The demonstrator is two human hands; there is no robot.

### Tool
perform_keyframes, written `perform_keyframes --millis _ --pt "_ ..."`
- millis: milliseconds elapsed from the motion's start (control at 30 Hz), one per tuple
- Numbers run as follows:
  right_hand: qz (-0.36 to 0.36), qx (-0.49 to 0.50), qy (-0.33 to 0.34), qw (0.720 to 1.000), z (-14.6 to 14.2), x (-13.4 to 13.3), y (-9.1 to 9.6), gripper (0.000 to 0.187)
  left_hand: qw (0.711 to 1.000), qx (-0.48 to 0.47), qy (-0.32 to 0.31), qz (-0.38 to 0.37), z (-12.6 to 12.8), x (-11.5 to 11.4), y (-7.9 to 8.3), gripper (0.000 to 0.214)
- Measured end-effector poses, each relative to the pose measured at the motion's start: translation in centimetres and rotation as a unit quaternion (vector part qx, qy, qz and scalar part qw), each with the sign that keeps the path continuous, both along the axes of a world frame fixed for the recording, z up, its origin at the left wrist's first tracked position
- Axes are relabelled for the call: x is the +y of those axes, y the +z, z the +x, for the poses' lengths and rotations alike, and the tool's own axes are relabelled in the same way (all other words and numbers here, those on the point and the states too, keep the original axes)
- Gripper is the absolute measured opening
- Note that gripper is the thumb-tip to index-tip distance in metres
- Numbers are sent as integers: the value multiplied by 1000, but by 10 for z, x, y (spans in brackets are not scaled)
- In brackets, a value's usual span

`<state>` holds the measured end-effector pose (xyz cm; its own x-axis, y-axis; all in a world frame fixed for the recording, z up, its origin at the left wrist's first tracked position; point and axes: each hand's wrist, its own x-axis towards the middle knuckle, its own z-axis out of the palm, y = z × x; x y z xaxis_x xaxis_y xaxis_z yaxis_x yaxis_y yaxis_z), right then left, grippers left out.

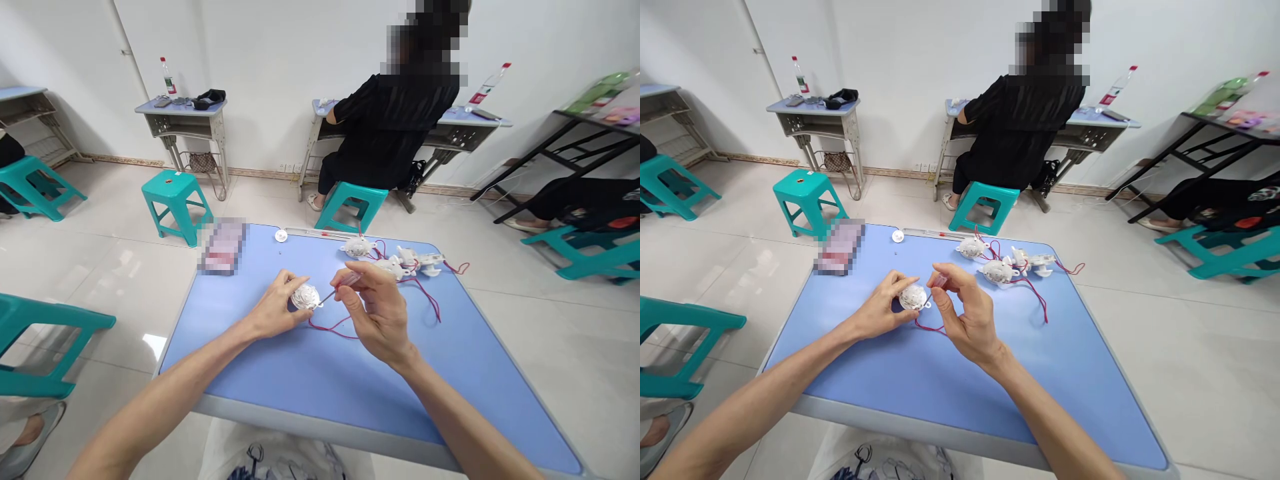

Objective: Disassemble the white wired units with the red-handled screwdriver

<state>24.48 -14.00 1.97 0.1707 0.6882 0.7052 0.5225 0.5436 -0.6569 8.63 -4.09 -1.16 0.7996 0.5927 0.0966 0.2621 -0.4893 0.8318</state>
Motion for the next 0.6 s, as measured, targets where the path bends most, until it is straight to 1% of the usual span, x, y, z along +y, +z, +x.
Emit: perform_keyframes --millis 267,467,600 --pt "14 17 -7 1000 0 2 -3 44 999 -3 -3 32 -1 0 3 43" --pt "12 16 -16 1000 1 5 -6 41 999 1 -8 43 -1 0 2 45" --pt "17 14 -25 999 1 3 -5 39 999 2 -8 40 -1 1 2 46"
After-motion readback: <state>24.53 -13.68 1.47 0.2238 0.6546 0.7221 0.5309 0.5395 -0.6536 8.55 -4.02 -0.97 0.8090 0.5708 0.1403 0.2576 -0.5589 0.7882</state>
